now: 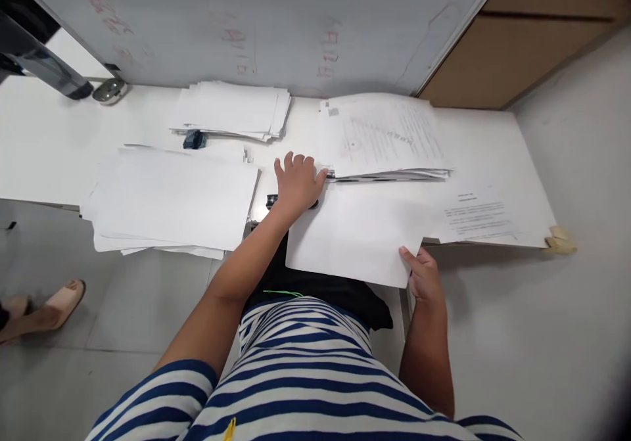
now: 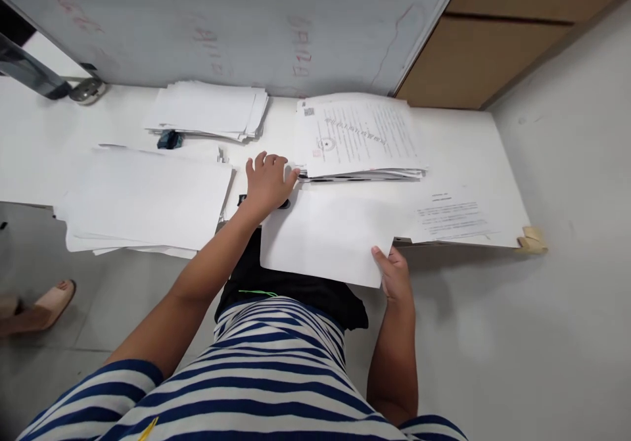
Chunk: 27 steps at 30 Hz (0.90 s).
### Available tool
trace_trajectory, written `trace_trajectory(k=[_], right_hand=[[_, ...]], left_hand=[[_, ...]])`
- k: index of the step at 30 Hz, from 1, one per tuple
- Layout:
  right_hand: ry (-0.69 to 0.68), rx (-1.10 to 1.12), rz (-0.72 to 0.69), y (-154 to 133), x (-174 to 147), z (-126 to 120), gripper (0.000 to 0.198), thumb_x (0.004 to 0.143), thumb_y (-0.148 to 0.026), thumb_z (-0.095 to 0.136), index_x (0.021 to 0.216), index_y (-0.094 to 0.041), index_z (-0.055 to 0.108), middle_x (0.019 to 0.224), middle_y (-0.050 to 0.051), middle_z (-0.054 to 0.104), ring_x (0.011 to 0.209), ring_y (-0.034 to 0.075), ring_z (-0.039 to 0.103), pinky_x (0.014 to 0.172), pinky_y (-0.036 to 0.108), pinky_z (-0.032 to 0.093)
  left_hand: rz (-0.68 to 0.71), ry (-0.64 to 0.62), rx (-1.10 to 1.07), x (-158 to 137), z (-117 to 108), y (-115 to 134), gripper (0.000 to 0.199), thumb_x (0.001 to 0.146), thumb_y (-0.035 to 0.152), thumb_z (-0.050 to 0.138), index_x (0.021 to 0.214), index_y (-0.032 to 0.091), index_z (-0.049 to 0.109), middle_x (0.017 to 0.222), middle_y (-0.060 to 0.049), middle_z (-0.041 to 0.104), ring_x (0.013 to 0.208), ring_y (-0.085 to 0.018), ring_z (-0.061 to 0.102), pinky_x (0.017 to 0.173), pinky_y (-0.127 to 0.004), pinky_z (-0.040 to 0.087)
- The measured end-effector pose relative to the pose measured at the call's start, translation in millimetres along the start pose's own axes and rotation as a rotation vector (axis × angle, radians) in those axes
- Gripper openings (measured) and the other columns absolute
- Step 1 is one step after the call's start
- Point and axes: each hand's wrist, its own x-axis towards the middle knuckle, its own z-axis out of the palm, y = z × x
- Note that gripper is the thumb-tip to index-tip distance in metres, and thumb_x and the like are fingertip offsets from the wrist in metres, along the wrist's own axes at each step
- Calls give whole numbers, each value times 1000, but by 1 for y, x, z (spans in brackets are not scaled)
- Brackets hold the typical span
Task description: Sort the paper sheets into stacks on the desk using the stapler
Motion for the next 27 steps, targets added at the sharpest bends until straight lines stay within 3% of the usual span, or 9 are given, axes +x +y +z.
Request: trace_trajectory(k=[6,12,21,27], right_hand=[[39,-24,-37,-3,6,1,38,69,-39,80,100,-20,71,95,6,76,94,22,70,90,37,53],[63,-79,-42,-7,10,0,28,69,-40,79,91,-23,73,88,4,75,95,25,69,88,37,53],[51,-85,-29,-5,7,1,30,70,-42,80,94,-26,73,99,4,76,93,23,70,87,37,55],[63,-96,-57,-7,4,5,38,69,-44,79,98,-20,72,97,6,76,89,23,71,82,36,57]], left_hand=[[10,-57,31,3,2,3,37,95,46,40,115,19,58,130,-14,56,142,-36,28,119,-61,5],[26,-72,3,3,6,5,35,95,44,40,115,19,56,128,-14,54,144,-36,25,120,-61,4],[30,-83,9,6,6,3,35,94,45,42,114,20,57,125,-14,56,140,-35,29,120,-61,5],[25,-67,-21,5,6,2,35,94,45,43,112,19,59,126,-15,58,137,-36,34,119,-60,8]])
